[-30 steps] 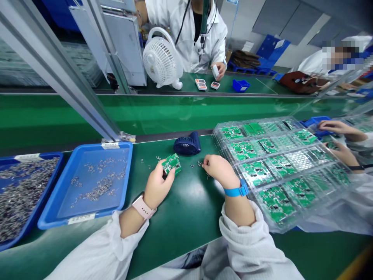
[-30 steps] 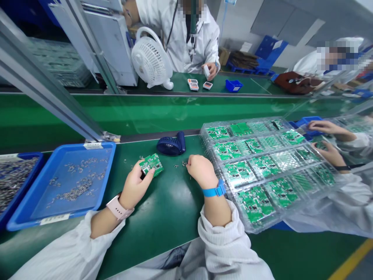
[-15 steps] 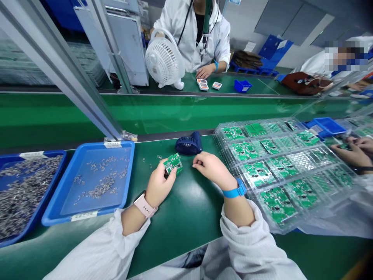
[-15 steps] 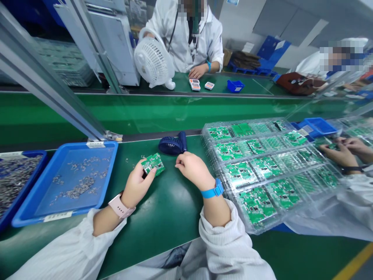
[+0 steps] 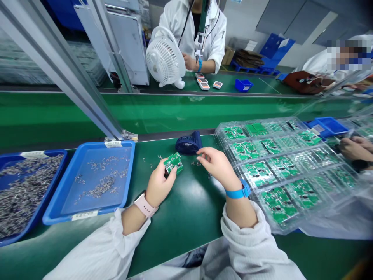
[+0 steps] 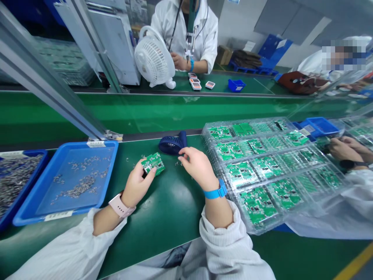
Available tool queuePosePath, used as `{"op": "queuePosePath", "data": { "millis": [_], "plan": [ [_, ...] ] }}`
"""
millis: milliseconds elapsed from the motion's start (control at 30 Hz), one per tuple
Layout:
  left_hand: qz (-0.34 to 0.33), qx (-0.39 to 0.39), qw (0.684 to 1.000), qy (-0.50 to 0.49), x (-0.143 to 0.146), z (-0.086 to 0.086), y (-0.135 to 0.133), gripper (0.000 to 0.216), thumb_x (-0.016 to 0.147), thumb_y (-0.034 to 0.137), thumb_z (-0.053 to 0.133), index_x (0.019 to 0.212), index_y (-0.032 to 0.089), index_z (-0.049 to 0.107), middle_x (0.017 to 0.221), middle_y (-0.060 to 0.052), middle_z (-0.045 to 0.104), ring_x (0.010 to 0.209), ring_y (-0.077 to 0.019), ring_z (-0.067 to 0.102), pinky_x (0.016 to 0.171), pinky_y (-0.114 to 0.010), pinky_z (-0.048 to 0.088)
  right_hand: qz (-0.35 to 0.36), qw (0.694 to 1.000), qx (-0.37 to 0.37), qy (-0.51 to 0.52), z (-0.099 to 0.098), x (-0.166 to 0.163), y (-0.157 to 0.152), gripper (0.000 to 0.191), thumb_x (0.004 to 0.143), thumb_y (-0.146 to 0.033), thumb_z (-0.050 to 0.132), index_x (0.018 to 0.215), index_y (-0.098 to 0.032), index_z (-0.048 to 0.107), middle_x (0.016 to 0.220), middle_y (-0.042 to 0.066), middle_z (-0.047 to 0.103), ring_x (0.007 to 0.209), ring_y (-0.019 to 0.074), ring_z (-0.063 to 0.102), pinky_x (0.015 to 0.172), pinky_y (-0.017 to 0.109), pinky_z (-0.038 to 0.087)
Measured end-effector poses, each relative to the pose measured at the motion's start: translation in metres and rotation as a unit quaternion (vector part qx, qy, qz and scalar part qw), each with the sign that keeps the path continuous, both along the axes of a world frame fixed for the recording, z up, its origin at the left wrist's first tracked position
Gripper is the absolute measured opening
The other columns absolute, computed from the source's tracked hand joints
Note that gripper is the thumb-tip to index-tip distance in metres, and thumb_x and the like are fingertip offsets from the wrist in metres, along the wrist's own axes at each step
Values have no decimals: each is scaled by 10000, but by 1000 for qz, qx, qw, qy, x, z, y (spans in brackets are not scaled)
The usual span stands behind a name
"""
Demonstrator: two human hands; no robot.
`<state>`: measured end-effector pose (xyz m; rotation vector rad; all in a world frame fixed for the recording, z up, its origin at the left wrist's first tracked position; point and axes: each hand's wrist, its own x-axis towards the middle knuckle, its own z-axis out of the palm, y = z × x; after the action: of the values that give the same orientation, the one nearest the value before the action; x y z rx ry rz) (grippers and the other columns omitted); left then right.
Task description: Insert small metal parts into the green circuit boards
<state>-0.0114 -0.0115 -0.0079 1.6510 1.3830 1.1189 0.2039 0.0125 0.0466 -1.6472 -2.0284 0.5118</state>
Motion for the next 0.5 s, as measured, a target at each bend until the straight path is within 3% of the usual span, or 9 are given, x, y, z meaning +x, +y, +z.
{"op": "queuePosePath", "data": {
  "millis": [167,267,367,500],
  "plan": [
    [-2,-7,1000,3,0,2,0,333,900,355,544,1180,176,545,1061,-81,717,944,-215,681,837,-323,513,53,988,-23,-141,-16,-4,6,177,870,-196,640,1031,-240,700,964,32,644,851,160,602,737,254,417],
    [-1,-6,1000,1,1,2,0,325,896,355,546,1171,180,547,1062,-80,717,954,-219,682,843,-327,514,68,983,-23,-166,-22,-5,8,117,880,-167,615,914,-223,711,953,32,653,886,174,610,756,262,417],
    [-1,-4,1000,-4,1,1,0,323,892,350,548,1170,185,547,1070,-81,717,969,-224,683,855,-330,514,52,987,-22,-151,-21,-4,9,86,867,-156,622,846,-195,696,904,36,649,841,165,602,728,256,412],
    [-4,6,1000,-4,0,0,0,323,895,344,548,1176,186,545,1069,-76,713,961,-218,681,848,-324,514,72,996,-32,-35,-14,-5,6,73,874,-177,612,875,-199,682,810,-1,628,697,117,559,663,226,398]
  ]
}}
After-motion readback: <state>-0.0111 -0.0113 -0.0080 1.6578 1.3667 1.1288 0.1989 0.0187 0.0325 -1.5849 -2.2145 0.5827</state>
